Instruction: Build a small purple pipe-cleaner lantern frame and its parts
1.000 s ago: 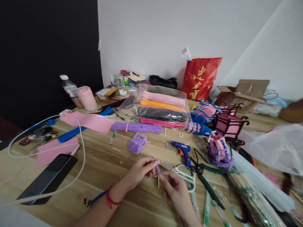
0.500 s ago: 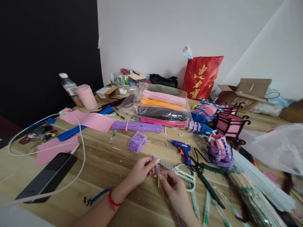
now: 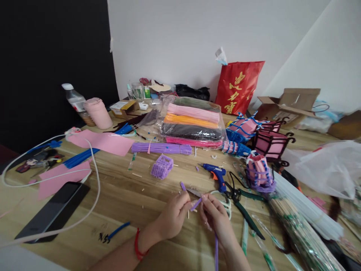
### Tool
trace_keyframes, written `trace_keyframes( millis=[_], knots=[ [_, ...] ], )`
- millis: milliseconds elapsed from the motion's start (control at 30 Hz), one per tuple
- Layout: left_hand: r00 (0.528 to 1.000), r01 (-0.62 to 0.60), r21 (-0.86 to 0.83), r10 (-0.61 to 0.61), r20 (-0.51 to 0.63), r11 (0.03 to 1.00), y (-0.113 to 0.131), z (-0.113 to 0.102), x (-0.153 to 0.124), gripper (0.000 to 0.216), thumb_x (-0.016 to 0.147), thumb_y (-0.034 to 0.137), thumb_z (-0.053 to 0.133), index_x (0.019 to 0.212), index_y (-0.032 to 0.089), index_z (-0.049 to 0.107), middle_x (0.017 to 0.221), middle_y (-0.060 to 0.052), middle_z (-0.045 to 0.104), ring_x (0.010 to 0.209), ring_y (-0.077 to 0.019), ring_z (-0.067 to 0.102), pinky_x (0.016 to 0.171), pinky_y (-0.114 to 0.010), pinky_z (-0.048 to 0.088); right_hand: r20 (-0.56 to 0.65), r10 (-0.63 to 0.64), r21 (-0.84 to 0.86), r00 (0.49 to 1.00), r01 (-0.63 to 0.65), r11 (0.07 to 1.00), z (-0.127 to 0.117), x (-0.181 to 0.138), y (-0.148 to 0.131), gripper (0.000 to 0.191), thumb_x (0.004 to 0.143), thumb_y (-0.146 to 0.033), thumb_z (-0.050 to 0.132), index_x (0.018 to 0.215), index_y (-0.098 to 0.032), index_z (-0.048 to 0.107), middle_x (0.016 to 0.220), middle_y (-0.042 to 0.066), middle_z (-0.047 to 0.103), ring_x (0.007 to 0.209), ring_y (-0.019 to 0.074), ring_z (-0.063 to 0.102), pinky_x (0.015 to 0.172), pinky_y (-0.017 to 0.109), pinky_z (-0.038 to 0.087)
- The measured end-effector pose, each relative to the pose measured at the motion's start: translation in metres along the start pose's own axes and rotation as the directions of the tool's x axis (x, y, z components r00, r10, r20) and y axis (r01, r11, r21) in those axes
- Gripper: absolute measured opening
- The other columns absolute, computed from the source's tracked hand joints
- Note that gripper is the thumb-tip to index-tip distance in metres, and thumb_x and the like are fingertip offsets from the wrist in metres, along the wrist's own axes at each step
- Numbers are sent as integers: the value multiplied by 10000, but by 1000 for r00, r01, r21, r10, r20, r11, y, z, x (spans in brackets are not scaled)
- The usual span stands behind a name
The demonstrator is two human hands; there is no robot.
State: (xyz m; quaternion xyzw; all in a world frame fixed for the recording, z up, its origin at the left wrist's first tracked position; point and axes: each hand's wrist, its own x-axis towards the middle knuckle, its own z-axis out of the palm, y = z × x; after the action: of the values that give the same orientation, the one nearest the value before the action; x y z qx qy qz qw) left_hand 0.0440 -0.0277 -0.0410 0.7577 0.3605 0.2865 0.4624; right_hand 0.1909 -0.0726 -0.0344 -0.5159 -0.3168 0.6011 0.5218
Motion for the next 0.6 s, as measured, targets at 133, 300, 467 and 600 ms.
trace_keyframes(
  millis=[133,300,467,600],
  knots=[
    [992,122,-326,-106,69,938,-2,7,-1,263,907,357,356,698,201,390,646,39,369,610,-122,364,587,-242,326,-80,-110,-190,991,94,977,9,6,14,381,803,-533,526,648,-189,468,487,-74,399,414,78,318,404,201,238],
    [973,181,-458,-225,-43,870,-14,7,10,275,898,400,344,712,202,385,600,58,353,549,-108,340,538,-234,315,-138,-420,-631,897,248,735,25,2,34,327,890,-426,420,667,-195,486,597,-12,505,563,147,469,545,247,358],
    [955,113,-108,-138,-262,988,-16,-1,12,224,890,303,370,690,208,403,635,35,427,633,-138,420,617,-263,337,-23,-509,-781,861,302,547,28,-5,40,227,919,-271,372,727,-213,478,648,2,531,590,166,516,567,255,373],
    [954,52,52,-34,-297,997,-15,-2,11,217,883,244,363,670,211,395,651,24,473,659,-147,456,620,-266,347,41,-491,-808,870,318,496,29,-7,42,187,914,-229,365,765,-214,477,694,15,541,630,175,535,598,268,377]
  ],
)
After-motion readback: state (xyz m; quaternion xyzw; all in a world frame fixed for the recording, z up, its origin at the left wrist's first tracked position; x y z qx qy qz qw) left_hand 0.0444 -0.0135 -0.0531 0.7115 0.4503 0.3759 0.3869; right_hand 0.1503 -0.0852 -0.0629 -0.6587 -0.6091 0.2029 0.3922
